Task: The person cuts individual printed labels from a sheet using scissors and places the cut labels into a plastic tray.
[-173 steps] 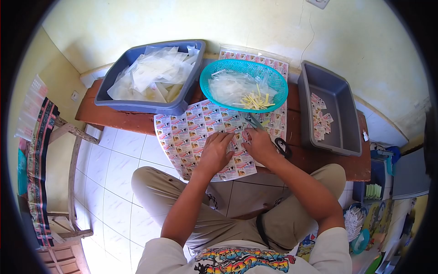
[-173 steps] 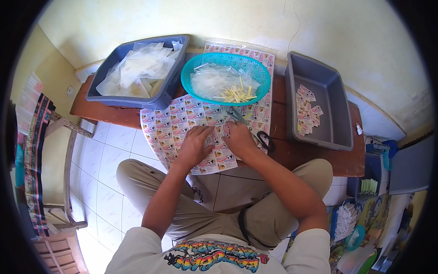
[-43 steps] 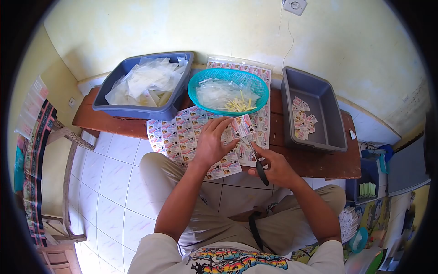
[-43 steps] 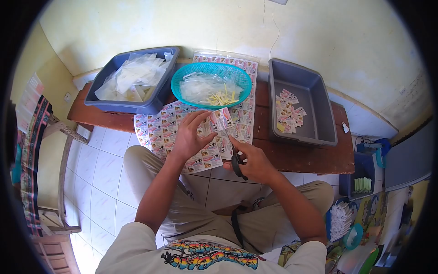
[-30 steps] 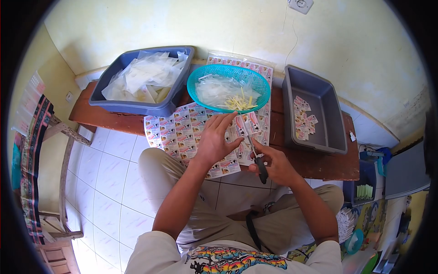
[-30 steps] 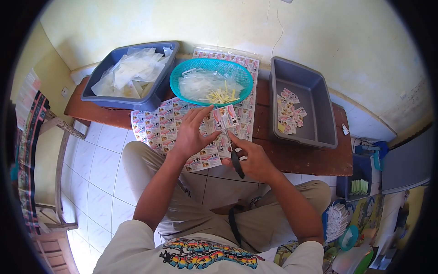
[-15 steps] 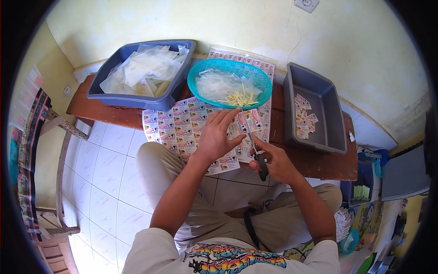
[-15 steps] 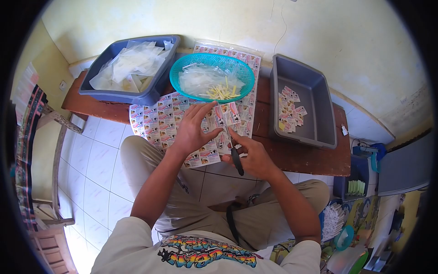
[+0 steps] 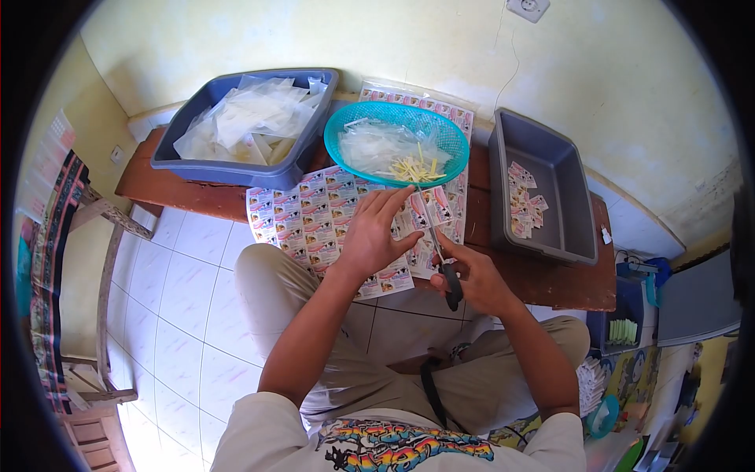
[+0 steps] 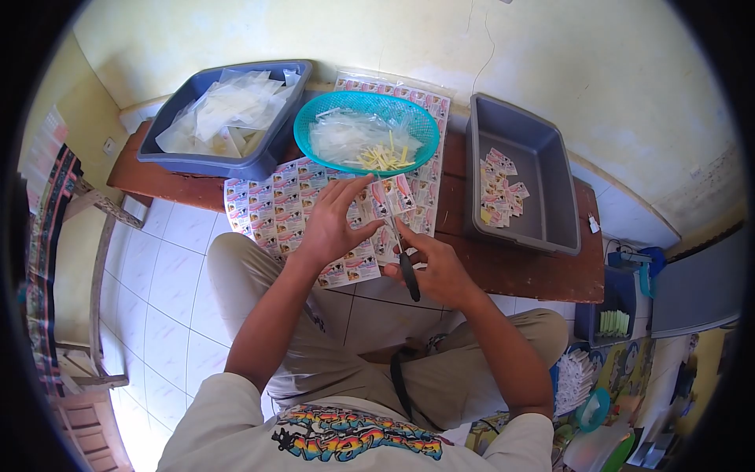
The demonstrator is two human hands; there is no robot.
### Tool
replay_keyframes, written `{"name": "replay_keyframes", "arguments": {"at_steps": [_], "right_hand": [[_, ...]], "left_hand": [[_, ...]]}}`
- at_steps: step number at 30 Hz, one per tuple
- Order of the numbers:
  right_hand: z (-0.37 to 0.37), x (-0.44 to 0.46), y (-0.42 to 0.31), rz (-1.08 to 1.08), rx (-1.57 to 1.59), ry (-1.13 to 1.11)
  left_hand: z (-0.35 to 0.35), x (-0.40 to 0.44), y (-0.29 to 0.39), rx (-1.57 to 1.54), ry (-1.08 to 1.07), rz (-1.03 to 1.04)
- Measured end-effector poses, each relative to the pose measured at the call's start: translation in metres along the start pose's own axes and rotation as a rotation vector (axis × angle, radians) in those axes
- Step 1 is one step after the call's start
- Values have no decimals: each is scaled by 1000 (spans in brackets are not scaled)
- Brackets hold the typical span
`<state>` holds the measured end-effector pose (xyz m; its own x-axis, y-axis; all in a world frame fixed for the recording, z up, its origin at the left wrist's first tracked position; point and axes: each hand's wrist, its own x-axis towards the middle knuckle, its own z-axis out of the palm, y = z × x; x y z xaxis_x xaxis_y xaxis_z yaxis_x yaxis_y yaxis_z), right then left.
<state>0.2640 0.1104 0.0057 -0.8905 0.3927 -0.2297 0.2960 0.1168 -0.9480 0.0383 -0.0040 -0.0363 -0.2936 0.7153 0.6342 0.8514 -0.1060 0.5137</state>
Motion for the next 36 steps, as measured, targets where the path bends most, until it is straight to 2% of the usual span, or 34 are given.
{"name": "replay_keyframes", "arguments": {"at_steps": [36], "right_hand": [[6, 2, 16, -52, 9, 24]], "left_hand": [[-2, -4, -5, -27, 26, -4]]}}
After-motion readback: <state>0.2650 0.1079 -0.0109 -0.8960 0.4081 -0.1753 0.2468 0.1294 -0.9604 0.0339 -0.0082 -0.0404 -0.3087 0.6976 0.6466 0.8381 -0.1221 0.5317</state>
